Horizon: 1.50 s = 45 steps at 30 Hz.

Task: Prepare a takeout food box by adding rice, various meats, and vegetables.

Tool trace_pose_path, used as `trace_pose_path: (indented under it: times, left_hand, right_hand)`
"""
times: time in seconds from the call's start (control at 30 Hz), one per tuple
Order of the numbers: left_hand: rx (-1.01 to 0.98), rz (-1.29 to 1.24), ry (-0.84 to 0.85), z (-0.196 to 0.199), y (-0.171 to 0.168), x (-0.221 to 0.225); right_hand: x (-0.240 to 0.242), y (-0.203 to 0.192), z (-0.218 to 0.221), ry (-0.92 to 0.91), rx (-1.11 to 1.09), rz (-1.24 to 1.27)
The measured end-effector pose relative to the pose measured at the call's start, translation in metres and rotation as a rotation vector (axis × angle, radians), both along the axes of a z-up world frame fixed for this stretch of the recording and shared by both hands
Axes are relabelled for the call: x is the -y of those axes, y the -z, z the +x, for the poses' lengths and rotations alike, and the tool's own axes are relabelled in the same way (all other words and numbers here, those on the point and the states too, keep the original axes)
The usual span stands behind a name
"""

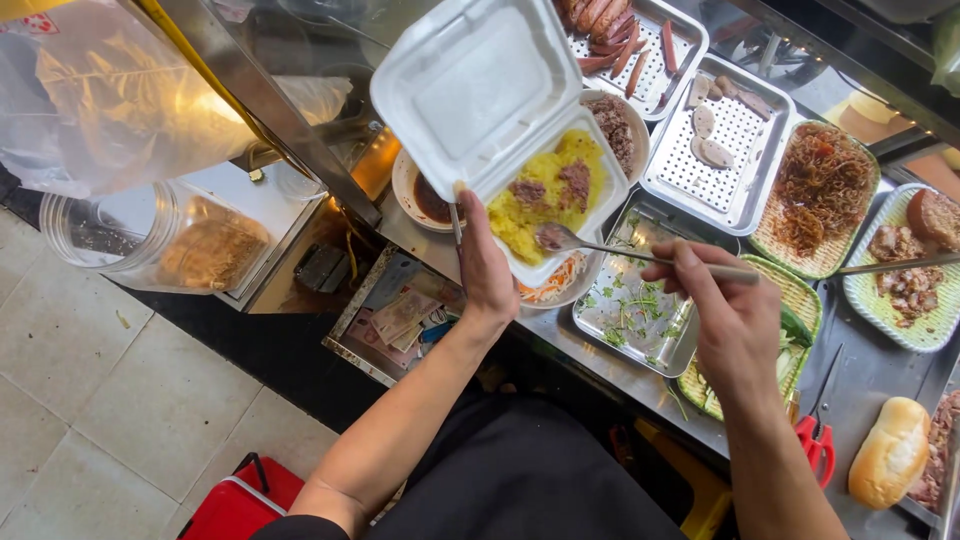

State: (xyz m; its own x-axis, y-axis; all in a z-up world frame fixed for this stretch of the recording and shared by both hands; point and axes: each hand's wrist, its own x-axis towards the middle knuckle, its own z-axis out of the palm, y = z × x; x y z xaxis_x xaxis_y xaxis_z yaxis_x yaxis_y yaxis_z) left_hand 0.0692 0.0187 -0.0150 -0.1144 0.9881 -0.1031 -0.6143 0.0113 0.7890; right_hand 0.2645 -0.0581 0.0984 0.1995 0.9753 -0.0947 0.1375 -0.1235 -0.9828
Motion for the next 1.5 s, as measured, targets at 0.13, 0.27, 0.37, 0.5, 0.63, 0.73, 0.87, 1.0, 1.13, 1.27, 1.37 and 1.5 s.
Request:
trace_pose_path:
  times: [0.13, 0.27, 0.37, 0.5, 0.63, 0.73, 0.87, 1.0, 1.13, 1.27, 1.37, 1.5]
  left_hand:
    - [0.125, -0.042, 0.115, -0.005, -0.019, 0.004]
    - [0.119, 0.011, 0.138, -0.001, -0.015, 0.016]
    - [0.176, 0.008, 0.143, 0.002, -0.018, 0.021]
    - [0.245, -0.009, 0.13, 0.011, -0.029, 0.028]
    - [0.261, -0.021, 0.112, 0.021, -0.034, 0.033]
    - [0.371, -0.132, 0.083, 0.023, -0.034, 0.037]
    - [0.423, -0.143, 0.054, 0.022, -0.021, 0.042]
    - [0.368, -0.151, -0.004, 0.006, -0.026, 0.043]
    - [0.144, -0.147, -0.004, -0.023, -0.026, 0.051]
    - [0.218, -0.146, 0.043, -0.046, -0.023, 0.053]
    - [0.242, -0.168, 0.068, -0.056, -0.018, 0.055]
    - [0.223, -0.178, 0.086, -0.06, -0.012, 0.056]
  right_hand:
    - [0.003, 0.009, 0.023, -0.006, 0.175, 0.113]
    - [-0.007, 0.02, 0.045, 0.042, -0.156, 0.26]
    - [-0.003, 0.02, 0.055, 0.075, -0.175, 0.251]
    - [0.008, 0.028, 0.051, 0.054, 0.17, 0.359]
    - [0.009, 0.068, 0.055, -0.133, 0.513, 0.693]
    - [0.02, 0.087, 0.058, -0.151, 0.723, 0.814]
    - [0.035, 0.087, 0.067, -0.168, 0.792, 0.818]
    - [0.036, 0.083, 0.085, -0.055, 0.546, 0.68]
    - [-0.017, 0.082, 0.078, 0.082, 0.204, 0.391]
    - [-0.061, 0.137, 0.048, -0.047, 0.557, 0.352]
    - [-0.078, 0.158, 0.017, -0.12, 0.799, 0.427]
    - [-0.096, 0.183, 0.001, -0.16, 0.826, 0.613]
